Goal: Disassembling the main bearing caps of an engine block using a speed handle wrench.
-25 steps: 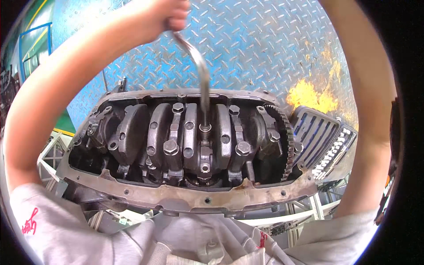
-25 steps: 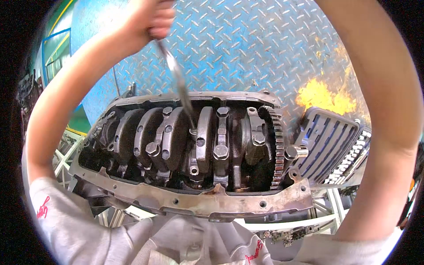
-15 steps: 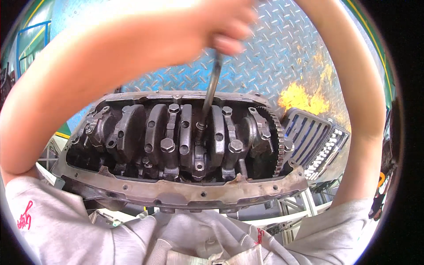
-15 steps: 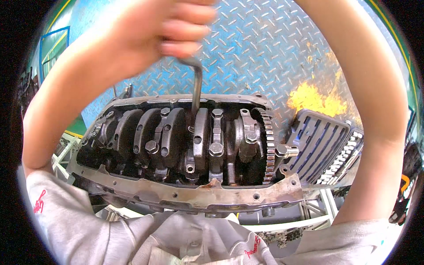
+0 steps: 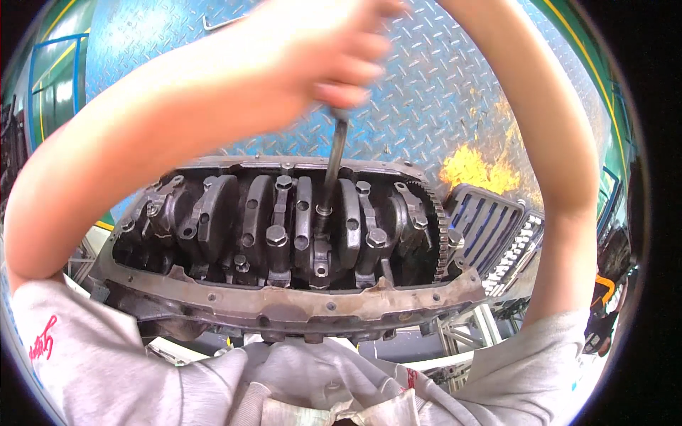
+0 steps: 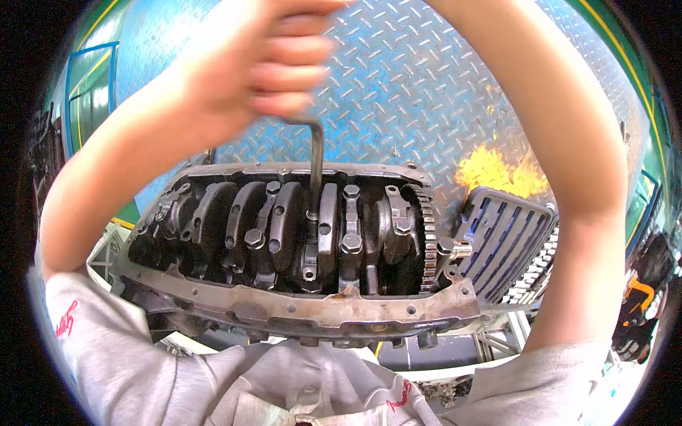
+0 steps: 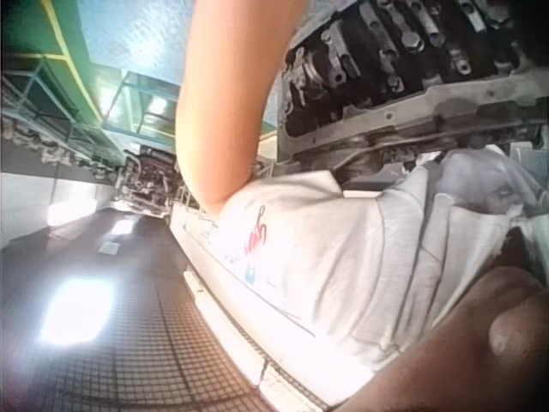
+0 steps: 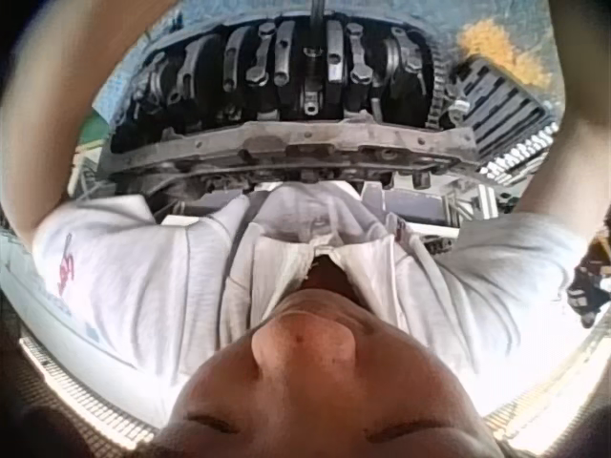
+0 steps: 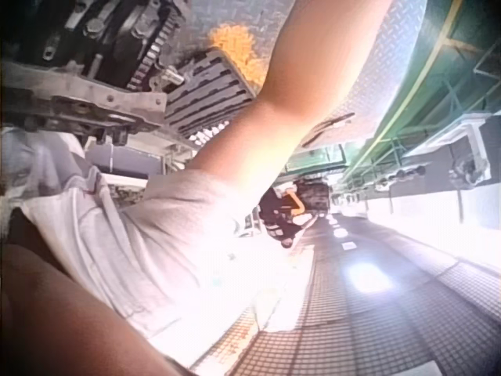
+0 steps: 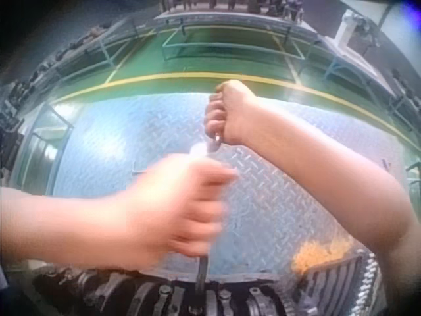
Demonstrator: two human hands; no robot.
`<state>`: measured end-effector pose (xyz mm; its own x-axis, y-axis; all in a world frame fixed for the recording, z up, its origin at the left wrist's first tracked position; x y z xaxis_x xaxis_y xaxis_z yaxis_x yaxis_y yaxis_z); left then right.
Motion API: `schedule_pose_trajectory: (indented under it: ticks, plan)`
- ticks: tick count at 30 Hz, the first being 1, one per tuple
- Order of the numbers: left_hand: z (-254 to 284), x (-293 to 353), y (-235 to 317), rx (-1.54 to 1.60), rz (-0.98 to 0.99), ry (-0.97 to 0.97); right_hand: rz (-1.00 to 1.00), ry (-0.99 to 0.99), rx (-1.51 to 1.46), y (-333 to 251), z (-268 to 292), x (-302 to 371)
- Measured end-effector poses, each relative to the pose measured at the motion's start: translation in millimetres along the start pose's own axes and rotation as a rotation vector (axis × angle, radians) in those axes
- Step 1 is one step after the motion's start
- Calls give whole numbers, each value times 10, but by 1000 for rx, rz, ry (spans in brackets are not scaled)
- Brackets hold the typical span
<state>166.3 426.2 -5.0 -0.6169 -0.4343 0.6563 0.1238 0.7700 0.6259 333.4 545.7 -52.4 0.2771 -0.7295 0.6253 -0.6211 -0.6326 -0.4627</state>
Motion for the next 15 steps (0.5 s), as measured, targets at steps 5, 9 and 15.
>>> schedule_pose_trajectory:
  ticks: [5, 9, 15]
  plan:
    - [389, -503, -130, -190, -14, 296, 121, -229, 38, -94, -544, 267]
    - [-447, -684, -278, -72, -34, 0, 95, -20, 79, 51, -591, -91]
    - [402, -232, 78, -234, 29, 286, 34, -19, -16, -13, 128, 100]
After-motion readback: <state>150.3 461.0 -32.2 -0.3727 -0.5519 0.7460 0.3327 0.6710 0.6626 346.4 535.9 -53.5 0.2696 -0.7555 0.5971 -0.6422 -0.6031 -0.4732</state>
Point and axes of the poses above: each hand's wrist, its own x-axis away from the middle knuckle, its own z-axis out of the back of the hand, y = z × x, the point moved 3 cm from there along -x, towards the middle knuckle, and after that the axes turned 6 degrees about -z, right-handed, at the moved point
